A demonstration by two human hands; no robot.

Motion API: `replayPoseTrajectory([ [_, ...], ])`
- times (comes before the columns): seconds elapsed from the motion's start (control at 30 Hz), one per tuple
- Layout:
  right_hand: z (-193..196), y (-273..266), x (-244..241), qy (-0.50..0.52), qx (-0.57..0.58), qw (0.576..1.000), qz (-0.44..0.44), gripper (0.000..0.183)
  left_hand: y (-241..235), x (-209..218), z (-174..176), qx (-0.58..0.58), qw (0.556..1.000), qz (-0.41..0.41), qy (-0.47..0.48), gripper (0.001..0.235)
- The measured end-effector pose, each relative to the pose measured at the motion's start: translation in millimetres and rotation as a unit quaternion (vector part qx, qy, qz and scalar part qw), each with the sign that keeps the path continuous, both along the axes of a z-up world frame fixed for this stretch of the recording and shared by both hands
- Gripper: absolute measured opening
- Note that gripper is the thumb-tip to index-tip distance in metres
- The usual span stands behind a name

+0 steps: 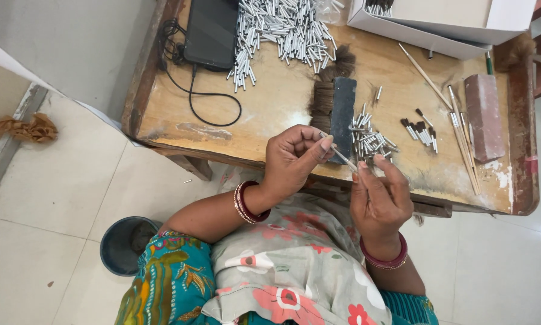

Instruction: The person sits at a workbench assembling paintbrushes. She picks up a wooden handle, takes a bundle of bristles, inserts the bristles into the handle, and taps and presses the assembly against a block on the bench to seat it, placing finished brushes in a pile and reaching into a box for more bristles.

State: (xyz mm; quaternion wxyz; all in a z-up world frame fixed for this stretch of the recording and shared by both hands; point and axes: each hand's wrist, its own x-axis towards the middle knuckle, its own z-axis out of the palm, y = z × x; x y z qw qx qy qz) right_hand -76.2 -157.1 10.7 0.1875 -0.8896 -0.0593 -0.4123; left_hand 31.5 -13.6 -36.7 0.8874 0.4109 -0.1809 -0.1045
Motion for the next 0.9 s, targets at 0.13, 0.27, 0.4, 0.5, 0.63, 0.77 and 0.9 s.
replayPoseTrajectory([
  [0.13,-5.1,2.0,2.8,-0.009,-0.017,1.000,-0.014,0.020,-0.4,-2.6,1.5,0.003,1.000,-0.001,-0.008,0.012],
  [0.27,-5.0,2.2,7.7,-0.015,0.000,1.000,0.000,0.016,-1.6,-2.7,-0.5,0.003,1.000,-0.003,-0.019,0.011],
  [0.4,12.5,6.5,7.6,-0.013,-0.011,1.000,-0.023,0.020,5.6,-1.5,12.8,-0.010,0.998,0.054,-0.044,0.011],
  [0.5,8.5,3.4,3.5,0.009,0.166,0.982,0.094,0.027,6.7,-13.6,26.6,0.022,0.986,-0.024,-0.161,0.016],
  [0.63,-6.1,-4.3,-1.0,0.001,0.226,0.967,0.118,0.022,10.9,-28.3,37.3,0.082,0.966,-0.003,-0.246,0.018],
  [0.77,-11.0,-7.1,-5.5,-0.005,0.217,0.969,0.120,0.025,11.7,-33.4,32.4,0.042,0.984,-0.061,-0.164,0.019],
  [0.9,-11.0,-8.1,-3.8,-0.007,0.196,0.973,0.125,0.024,10.7,-35.8,28.9,0.055,0.987,-0.055,-0.139,0.019],
])
